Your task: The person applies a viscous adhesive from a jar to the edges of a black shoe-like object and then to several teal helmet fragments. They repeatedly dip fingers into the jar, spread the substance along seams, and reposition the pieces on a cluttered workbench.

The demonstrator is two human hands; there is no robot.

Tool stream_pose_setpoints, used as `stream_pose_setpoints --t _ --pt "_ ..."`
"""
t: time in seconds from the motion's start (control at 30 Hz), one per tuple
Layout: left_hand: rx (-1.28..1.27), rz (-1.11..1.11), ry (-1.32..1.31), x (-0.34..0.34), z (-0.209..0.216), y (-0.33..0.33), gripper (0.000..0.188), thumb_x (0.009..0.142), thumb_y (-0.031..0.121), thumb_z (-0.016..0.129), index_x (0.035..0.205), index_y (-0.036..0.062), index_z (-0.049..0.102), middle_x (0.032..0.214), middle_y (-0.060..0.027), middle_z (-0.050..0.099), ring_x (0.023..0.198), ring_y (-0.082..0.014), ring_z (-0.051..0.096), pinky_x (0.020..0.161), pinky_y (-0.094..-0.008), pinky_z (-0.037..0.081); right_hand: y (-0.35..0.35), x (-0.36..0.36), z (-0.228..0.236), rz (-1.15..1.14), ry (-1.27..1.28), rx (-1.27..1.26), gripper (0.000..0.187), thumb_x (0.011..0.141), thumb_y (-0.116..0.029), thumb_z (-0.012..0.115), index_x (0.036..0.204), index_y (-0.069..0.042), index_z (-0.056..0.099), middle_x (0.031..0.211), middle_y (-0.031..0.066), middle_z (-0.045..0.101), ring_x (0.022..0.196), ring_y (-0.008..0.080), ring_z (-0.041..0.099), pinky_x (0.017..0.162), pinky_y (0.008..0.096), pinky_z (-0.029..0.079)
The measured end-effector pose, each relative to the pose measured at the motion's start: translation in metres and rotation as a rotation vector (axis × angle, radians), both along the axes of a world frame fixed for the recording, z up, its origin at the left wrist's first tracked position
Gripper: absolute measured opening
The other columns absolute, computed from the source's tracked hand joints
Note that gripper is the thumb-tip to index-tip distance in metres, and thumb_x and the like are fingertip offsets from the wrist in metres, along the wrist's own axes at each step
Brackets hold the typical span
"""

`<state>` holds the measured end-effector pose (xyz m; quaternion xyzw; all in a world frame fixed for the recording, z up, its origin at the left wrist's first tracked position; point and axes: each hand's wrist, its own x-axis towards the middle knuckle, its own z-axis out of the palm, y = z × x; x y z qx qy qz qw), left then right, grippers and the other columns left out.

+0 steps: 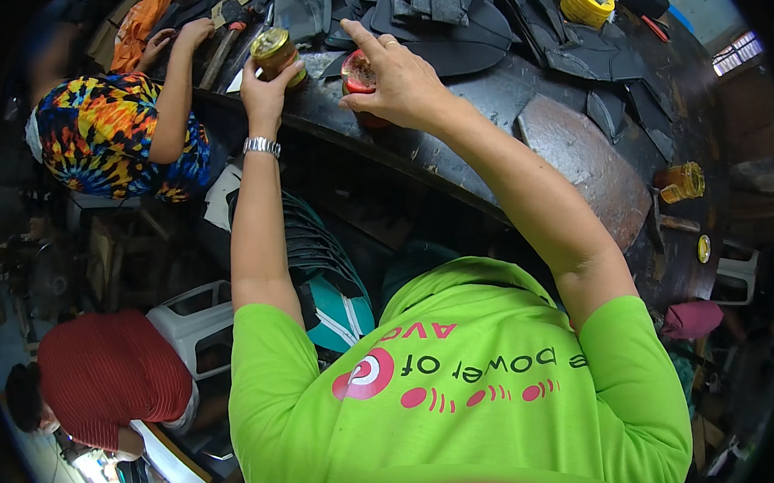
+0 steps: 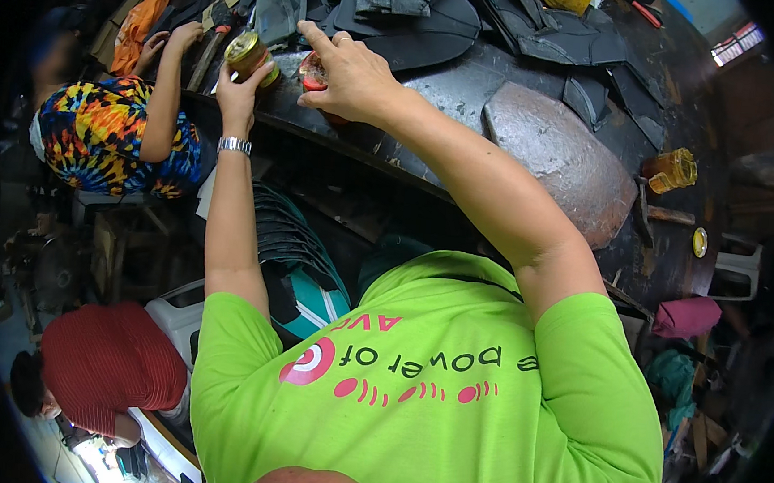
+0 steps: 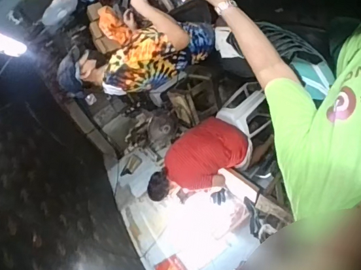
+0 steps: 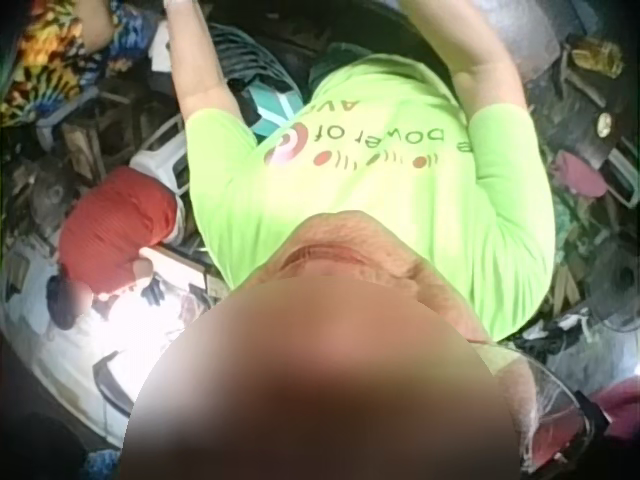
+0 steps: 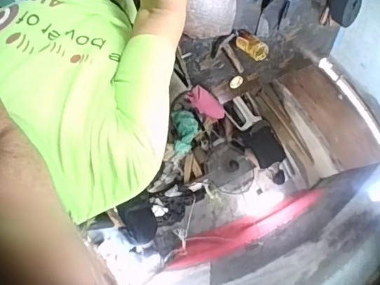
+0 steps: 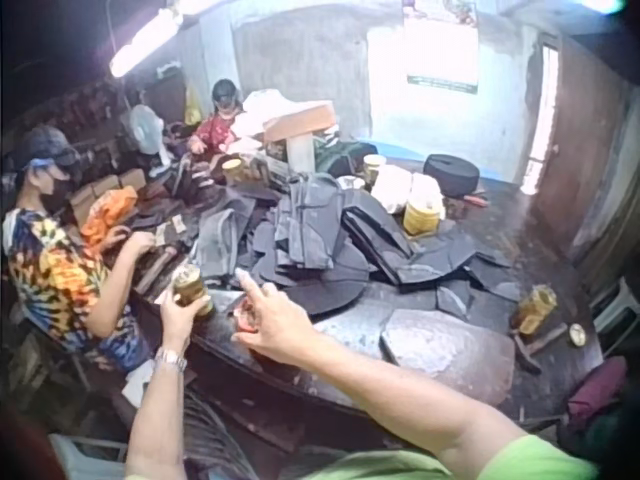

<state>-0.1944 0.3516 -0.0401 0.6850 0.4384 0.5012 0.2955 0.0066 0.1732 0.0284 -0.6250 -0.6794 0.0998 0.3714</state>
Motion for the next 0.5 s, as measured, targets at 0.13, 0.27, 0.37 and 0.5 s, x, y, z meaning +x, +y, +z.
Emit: stream_pose_setpoints --t 0.13,0.27,0.37,0.5 --pt "0.051 -0.071 0.005 0.024 -0.013 0.027 0.080 0.066 0.029 0.094 0.130 -0.0030 0.058 0.125 -0.0172 0.066 0.115 -0.0264 0.063 0.100 -0.0371 0.048 -0.006 0.010 -0.005 0.003 0.032 -0.003 0.101 0.072 -0.040 0.086 0.154 -0.018 0.033 0.118 0.0255 0.061 0.111 0.0425 0.061 0.095 0.0479 0.051" --pt "-0.078 -0.344 -0.111 0.035 -0.012 0.017 0.076 0.078 0.013 0.086 0.139 -0.0060 0.046 0.133 -0.0185 0.059 0.123 -0.0254 0.058 0.106 -0.0351 0.043 -0.036 0.032 -0.004 -0.059 0.183 0.049 0.100 0.071 -0.038 0.088 0.153 -0.015 0.036 0.112 0.0254 0.062 0.107 0.0422 0.062 0.094 0.0460 0.051" --pt "-0.034 -0.141 -0.251 0.042 0.005 -0.042 0.072 0.083 0.003 0.078 0.144 -0.0053 0.040 0.138 -0.0178 0.054 0.127 -0.0254 0.054 0.109 -0.0366 0.042 -0.070 0.054 0.003 -0.130 0.368 0.036 0.101 0.071 -0.041 0.089 0.153 -0.012 0.037 0.119 0.0236 0.064 0.113 0.0341 0.064 0.100 0.0398 0.049" --pt "-0.283 -0.641 -0.350 0.067 0.018 -0.180 0.081 0.077 0.011 0.085 0.145 -0.0011 0.044 0.138 -0.0149 0.055 0.126 -0.0243 0.055 0.107 -0.0366 0.044 -0.106 0.067 0.016 -0.207 0.445 0.001 0.103 0.072 -0.043 0.088 0.152 -0.005 0.037 0.112 0.0244 0.068 0.107 0.0329 0.068 0.096 0.0392 0.051"
